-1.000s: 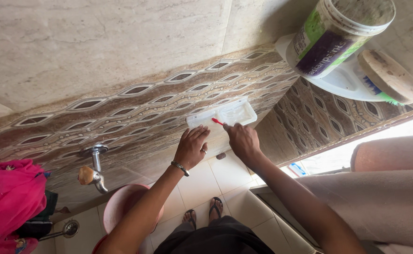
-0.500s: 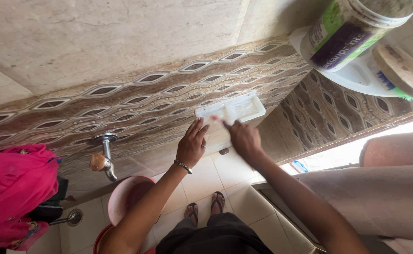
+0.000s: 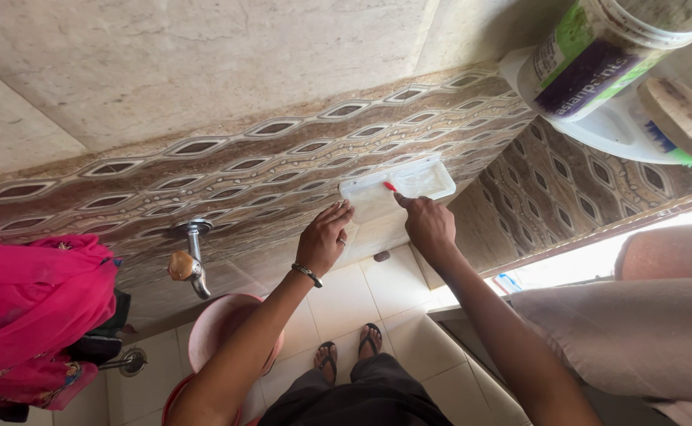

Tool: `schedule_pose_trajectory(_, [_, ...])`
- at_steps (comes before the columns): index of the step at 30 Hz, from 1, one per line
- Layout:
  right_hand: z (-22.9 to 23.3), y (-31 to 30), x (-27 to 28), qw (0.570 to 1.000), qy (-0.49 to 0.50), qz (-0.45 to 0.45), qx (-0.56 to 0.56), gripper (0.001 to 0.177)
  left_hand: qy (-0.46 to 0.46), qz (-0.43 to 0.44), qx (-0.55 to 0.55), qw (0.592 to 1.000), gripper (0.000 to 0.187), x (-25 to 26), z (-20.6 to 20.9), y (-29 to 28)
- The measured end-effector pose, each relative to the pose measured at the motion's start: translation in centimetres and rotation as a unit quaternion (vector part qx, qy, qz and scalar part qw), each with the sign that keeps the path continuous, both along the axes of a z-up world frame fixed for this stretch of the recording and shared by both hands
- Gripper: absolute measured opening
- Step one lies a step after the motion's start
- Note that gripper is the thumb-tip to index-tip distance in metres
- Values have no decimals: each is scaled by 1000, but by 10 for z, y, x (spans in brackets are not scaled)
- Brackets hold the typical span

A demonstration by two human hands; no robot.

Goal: The person cleans a wall-mounted soap dish in a bathroom using a toothbrush and a cleaning paste from a container. They scrub the dish thoroughly, rinse it with water from the tap, and place the tools back on a red stool.

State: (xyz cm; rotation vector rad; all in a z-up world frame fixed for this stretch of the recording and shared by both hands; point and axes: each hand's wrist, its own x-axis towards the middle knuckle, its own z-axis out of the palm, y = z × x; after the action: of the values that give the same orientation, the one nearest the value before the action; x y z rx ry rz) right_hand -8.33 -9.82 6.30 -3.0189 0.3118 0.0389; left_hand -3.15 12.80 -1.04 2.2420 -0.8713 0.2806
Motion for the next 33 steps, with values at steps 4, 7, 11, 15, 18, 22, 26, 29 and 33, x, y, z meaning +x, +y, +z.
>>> schedule_pose_trajectory(4, [-15, 42, 5, 999, 31, 3, -30, 55, 193, 41, -73, 978, 44, 8, -35, -6])
schedule_pose_trajectory(7, [-24, 65, -4, 999, -2, 38, 18, 55, 293, -2, -352, 889, 52, 23, -90, -17])
schedule_pose_trajectory(11, [-11, 58, -27, 997, -2, 55, 52, 54, 478, -43, -434, 763, 58, 34, -124, -27])
schedule_pose_trajectory(15, [15, 44, -42, 993, 27, 7, 118, 41, 553, 1, -445, 704, 49, 31, -98, -34])
schedule_pose_trajectory(18, [18, 47, -41, 995, -9, 20, 96, 39, 562, 19, -472, 679, 46, 33, -88, -37])
schedule_pose_trajectory(22, [3, 58, -18, 997, -47, 31, 60, 42, 579, 18, -497, 646, 46, 38, -97, -36])
schedule_pose_trajectory(26, [-11, 54, 18, 991, -106, 76, 2, 47, 595, 5, -490, 637, 45, 35, -88, -26])
schedule_pose_trajectory(29, [-25, 43, 25, 988, -132, 79, -1, 51, 600, 2, -487, 635, 44, 27, -72, -16])
schedule_pose_trajectory(33, [-30, 0, 25, 997, -8, -59, -40, 31, 589, 0, -490, 643, 42, 26, -58, 1])
